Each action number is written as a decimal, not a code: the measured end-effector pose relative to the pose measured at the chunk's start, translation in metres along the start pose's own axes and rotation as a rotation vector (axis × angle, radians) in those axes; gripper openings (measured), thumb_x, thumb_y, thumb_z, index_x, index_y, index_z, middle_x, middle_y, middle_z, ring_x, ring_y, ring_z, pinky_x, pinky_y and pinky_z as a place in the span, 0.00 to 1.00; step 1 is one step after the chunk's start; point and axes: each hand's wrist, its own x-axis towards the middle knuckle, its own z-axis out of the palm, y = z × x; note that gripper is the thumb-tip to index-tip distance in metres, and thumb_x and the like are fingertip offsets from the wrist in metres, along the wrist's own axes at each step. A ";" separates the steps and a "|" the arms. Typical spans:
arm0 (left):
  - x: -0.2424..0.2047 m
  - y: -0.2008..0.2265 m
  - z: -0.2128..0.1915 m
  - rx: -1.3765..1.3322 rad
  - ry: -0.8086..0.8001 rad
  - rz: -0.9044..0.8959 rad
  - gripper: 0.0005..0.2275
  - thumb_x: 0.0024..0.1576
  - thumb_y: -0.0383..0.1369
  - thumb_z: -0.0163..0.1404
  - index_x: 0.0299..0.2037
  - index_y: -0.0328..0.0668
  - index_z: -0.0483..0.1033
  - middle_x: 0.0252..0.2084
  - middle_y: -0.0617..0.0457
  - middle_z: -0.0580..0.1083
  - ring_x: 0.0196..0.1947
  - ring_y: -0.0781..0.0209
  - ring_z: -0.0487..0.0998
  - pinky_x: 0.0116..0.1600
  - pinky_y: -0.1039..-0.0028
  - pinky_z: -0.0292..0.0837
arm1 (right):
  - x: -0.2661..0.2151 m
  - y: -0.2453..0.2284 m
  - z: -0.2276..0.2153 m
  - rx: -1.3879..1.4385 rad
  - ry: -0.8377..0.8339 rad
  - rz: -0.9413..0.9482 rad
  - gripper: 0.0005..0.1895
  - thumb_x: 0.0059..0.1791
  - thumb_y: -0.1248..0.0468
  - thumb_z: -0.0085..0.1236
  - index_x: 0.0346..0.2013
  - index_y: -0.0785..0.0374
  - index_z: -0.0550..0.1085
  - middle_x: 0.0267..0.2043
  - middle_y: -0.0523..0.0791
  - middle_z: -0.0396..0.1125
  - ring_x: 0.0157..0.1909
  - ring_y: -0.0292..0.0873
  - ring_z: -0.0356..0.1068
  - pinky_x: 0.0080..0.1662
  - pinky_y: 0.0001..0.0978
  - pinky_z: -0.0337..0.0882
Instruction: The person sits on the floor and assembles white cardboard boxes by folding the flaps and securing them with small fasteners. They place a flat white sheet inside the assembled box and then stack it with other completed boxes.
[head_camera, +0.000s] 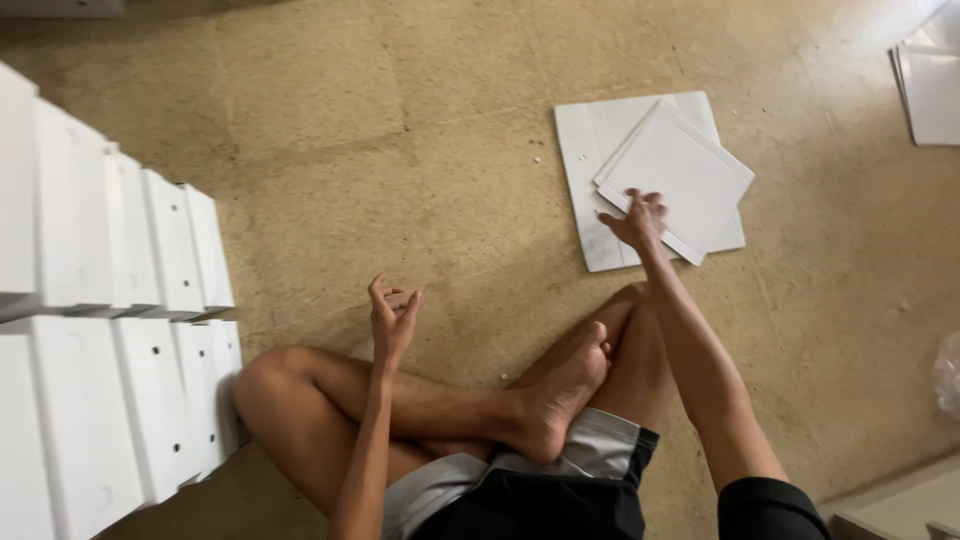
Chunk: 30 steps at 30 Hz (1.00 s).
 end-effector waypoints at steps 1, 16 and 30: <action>0.001 -0.008 0.026 0.005 -0.010 -0.003 0.33 0.58 0.38 0.56 0.67 0.39 0.47 0.52 0.38 0.68 0.43 0.42 0.79 0.44 0.60 0.78 | -0.010 0.022 -0.011 0.001 -0.003 0.012 0.38 0.39 0.46 0.69 0.59 0.53 0.66 0.58 0.55 0.53 0.60 0.67 0.56 0.49 0.61 0.66; -0.016 0.039 0.203 -0.095 -0.340 0.189 0.27 0.56 0.29 0.52 0.64 0.33 0.54 0.57 0.31 0.64 0.45 0.37 0.78 0.48 0.54 0.75 | 0.024 0.160 0.028 -0.551 0.359 -0.511 0.30 0.47 0.39 0.53 0.61 0.45 0.71 0.53 0.48 0.69 0.41 0.53 0.74 0.40 0.44 0.72; -0.037 0.011 0.181 -0.218 -0.261 0.167 0.28 0.52 0.21 0.51 0.63 0.39 0.53 0.56 0.38 0.65 0.38 0.50 0.79 0.41 0.69 0.78 | 0.006 0.151 0.002 -0.503 0.158 -0.563 0.24 0.49 0.46 0.54 0.58 0.42 0.73 0.54 0.50 0.71 0.43 0.56 0.75 0.37 0.49 0.77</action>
